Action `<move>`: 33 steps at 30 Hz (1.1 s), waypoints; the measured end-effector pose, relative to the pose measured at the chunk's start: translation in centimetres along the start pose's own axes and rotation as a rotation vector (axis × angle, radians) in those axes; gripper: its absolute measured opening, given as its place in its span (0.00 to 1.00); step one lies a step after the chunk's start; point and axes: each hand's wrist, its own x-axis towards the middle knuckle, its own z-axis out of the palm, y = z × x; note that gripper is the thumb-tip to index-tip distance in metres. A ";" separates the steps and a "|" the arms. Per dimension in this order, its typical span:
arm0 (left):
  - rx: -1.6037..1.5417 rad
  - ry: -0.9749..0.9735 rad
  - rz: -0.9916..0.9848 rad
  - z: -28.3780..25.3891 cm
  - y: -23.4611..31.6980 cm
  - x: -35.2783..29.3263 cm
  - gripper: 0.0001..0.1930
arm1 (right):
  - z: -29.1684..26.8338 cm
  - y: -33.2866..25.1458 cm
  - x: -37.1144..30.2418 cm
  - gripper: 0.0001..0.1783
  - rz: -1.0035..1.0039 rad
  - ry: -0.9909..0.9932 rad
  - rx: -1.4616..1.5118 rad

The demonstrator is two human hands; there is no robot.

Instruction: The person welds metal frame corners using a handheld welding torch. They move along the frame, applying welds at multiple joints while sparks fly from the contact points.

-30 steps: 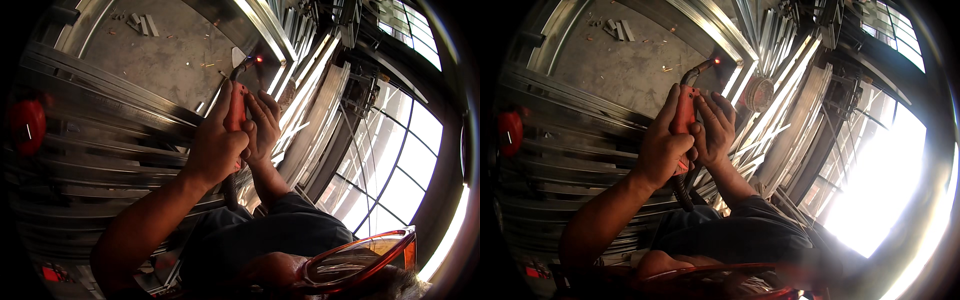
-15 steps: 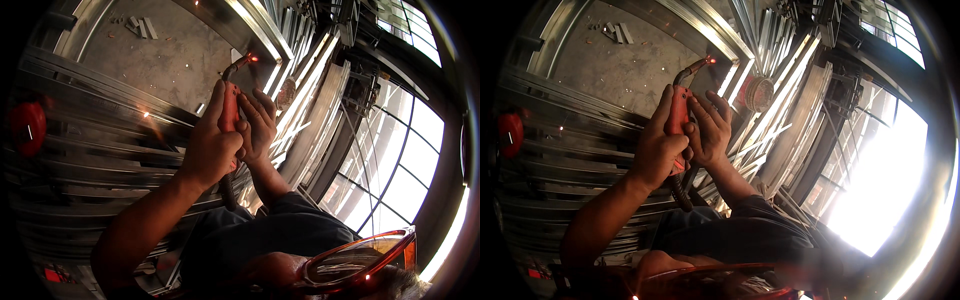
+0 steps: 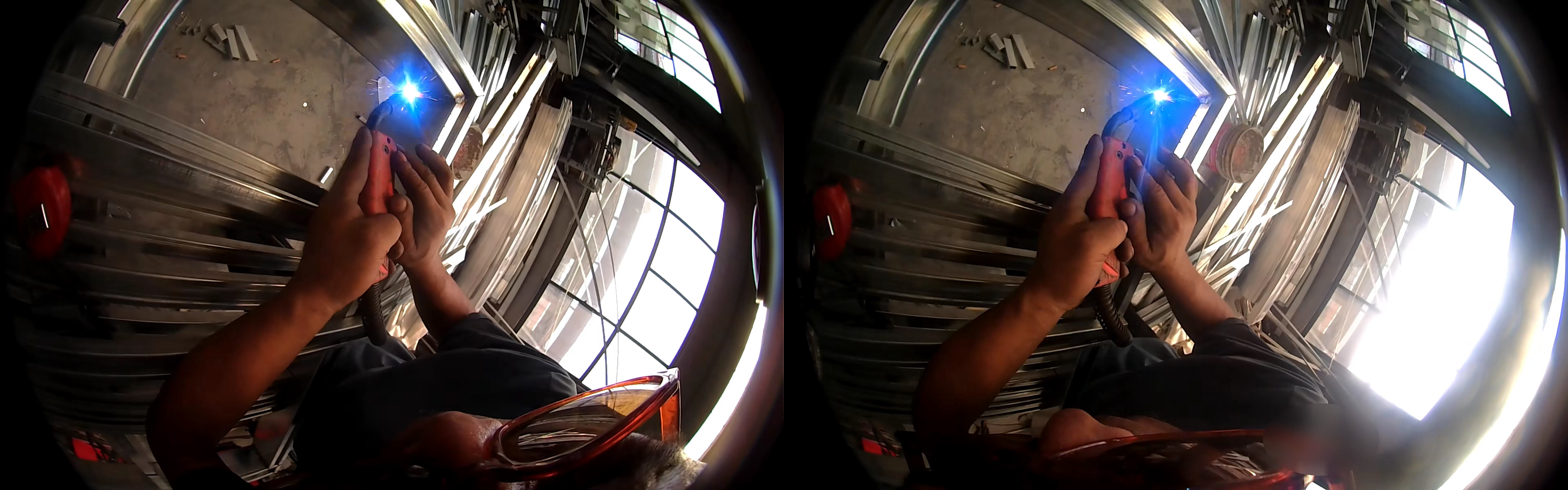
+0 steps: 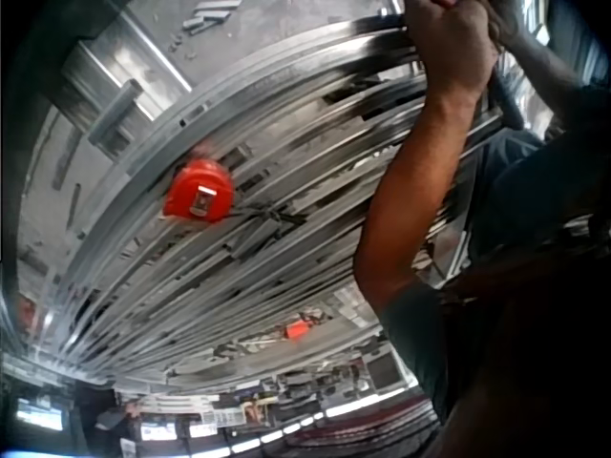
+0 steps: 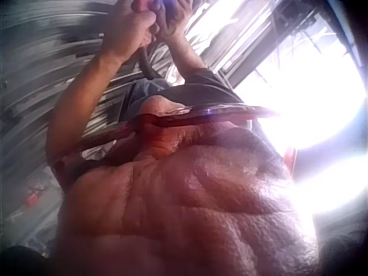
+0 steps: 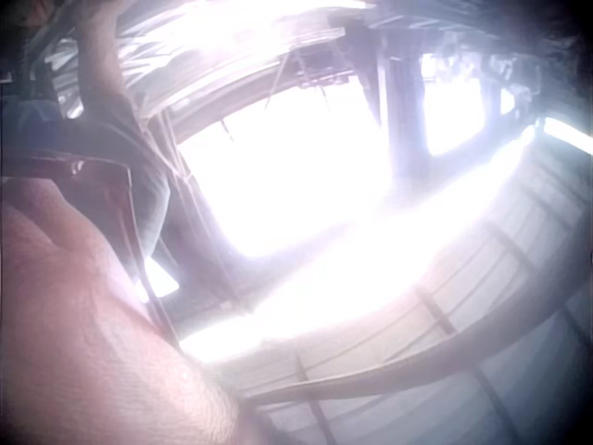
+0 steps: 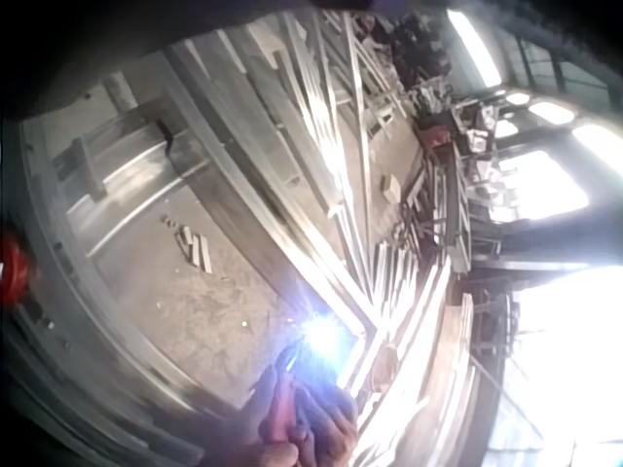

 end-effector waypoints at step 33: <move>-0.049 0.032 0.026 0.5 0.6 -0.7 0.50 | -0.4 -0.6 0.2 0.26 -0.010 0.001 0.009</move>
